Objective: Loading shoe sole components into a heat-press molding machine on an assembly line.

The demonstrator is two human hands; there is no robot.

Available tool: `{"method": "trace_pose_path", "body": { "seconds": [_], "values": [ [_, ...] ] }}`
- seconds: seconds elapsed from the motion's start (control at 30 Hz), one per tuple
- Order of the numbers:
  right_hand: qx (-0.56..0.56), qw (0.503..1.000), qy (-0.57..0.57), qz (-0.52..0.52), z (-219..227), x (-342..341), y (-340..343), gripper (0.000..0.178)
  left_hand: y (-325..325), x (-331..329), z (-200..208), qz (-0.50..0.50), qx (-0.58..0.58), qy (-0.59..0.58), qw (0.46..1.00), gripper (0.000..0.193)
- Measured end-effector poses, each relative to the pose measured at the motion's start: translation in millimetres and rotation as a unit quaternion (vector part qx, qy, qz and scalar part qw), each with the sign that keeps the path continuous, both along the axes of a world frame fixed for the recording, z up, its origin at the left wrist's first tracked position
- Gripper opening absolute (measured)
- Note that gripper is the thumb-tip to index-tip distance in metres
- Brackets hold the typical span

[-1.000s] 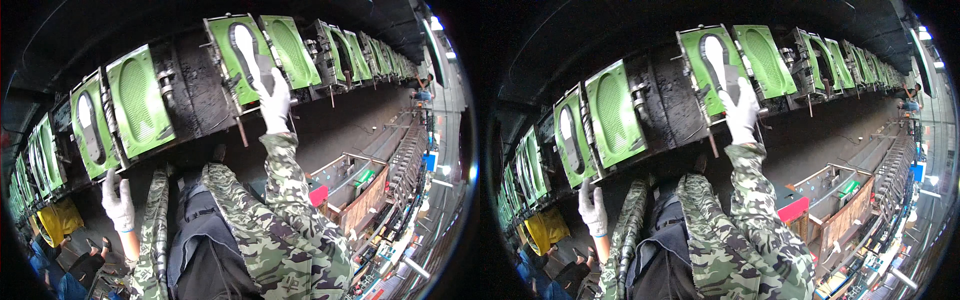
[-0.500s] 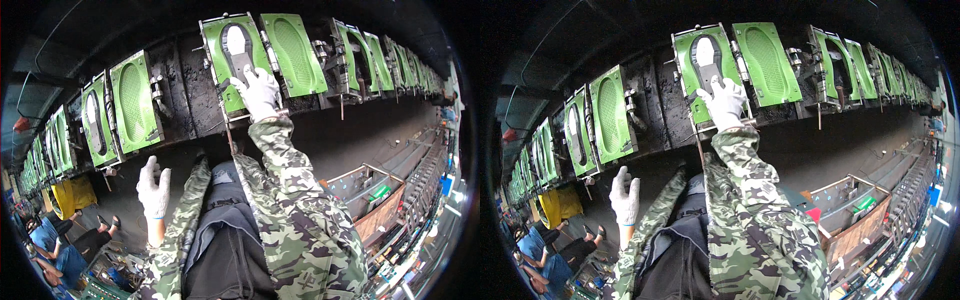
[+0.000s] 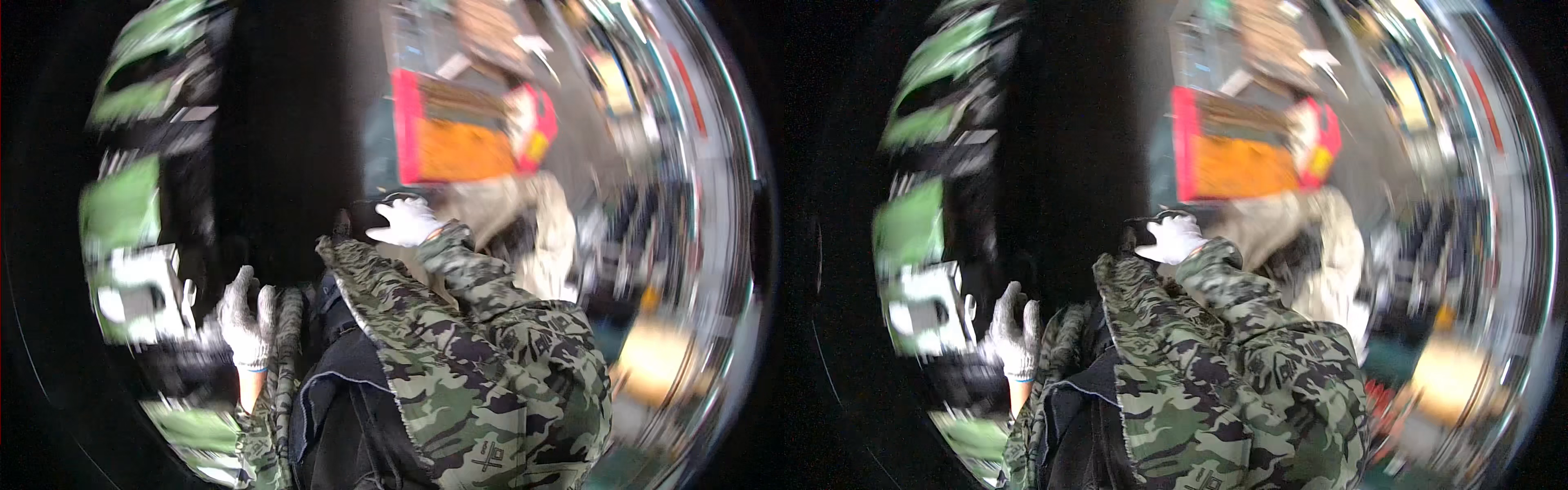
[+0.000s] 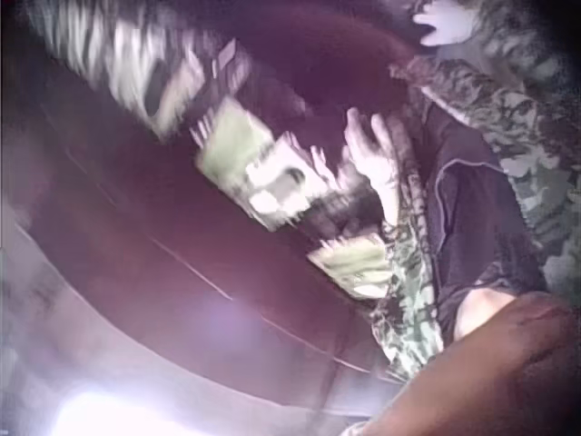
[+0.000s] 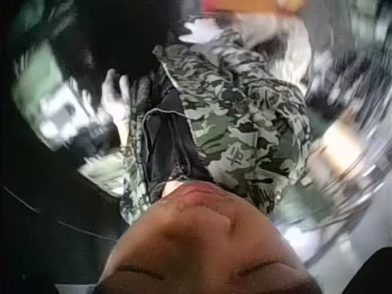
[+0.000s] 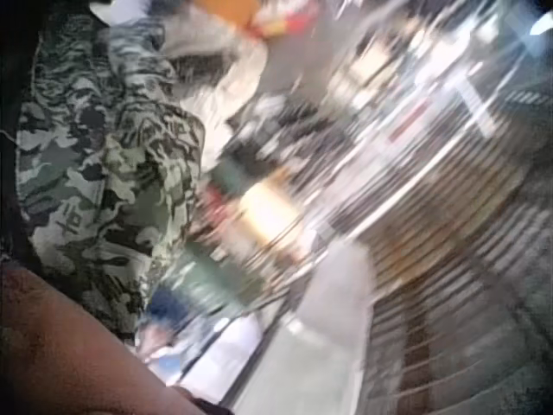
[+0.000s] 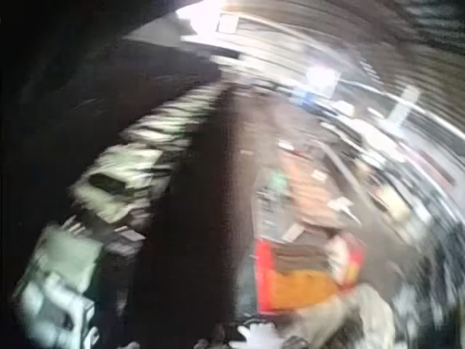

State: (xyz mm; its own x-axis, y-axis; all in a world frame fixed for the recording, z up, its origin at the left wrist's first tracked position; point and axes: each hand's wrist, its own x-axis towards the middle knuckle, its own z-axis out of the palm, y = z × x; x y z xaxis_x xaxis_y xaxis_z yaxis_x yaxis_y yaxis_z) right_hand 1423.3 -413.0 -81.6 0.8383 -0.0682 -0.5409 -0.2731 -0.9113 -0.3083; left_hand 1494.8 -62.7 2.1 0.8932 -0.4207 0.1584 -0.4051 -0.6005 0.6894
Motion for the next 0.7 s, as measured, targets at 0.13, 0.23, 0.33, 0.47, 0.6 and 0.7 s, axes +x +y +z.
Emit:
{"method": "trace_pose_path", "body": {
  "seconds": [0.13,0.23,0.33,0.47,0.6,0.7],
  "values": [
    [-0.01,0.954,0.031,-0.297,-60.9,-57.4,5.1,0.068,-92.1,100.1,-18.8,-0.26,0.058,0.022,0.964,0.041],
    [0.074,0.862,0.012,-0.501,-57.9,-97.6,-6.8,0.058,-202.0,117.9,-41.1,-0.421,0.113,0.05,0.899,0.038],
    [0.068,0.699,-0.201,-0.683,-86.8,-135.6,1.2,0.043,-322.1,115.6,-54.2,-0.504,0.143,0.044,0.851,0.036],
    [-0.056,0.521,-0.304,-0.795,-103.5,-147.3,-2.6,0.038,-429.4,94.9,-65.3,-0.554,0.158,0.029,0.817,0.03],
    [-0.105,0.562,-0.228,-0.788,-110.4,-145.2,-83.7,0.053,-479.3,42.4,-58.5,-0.624,0.172,0.105,0.755,0.029],
    [-0.073,0.541,-0.103,-0.831,-123.7,-129.1,-135.3,0.058,-488.5,35.0,-60.0,-0.625,0.182,0.131,0.748,0.031]
  ]
}}
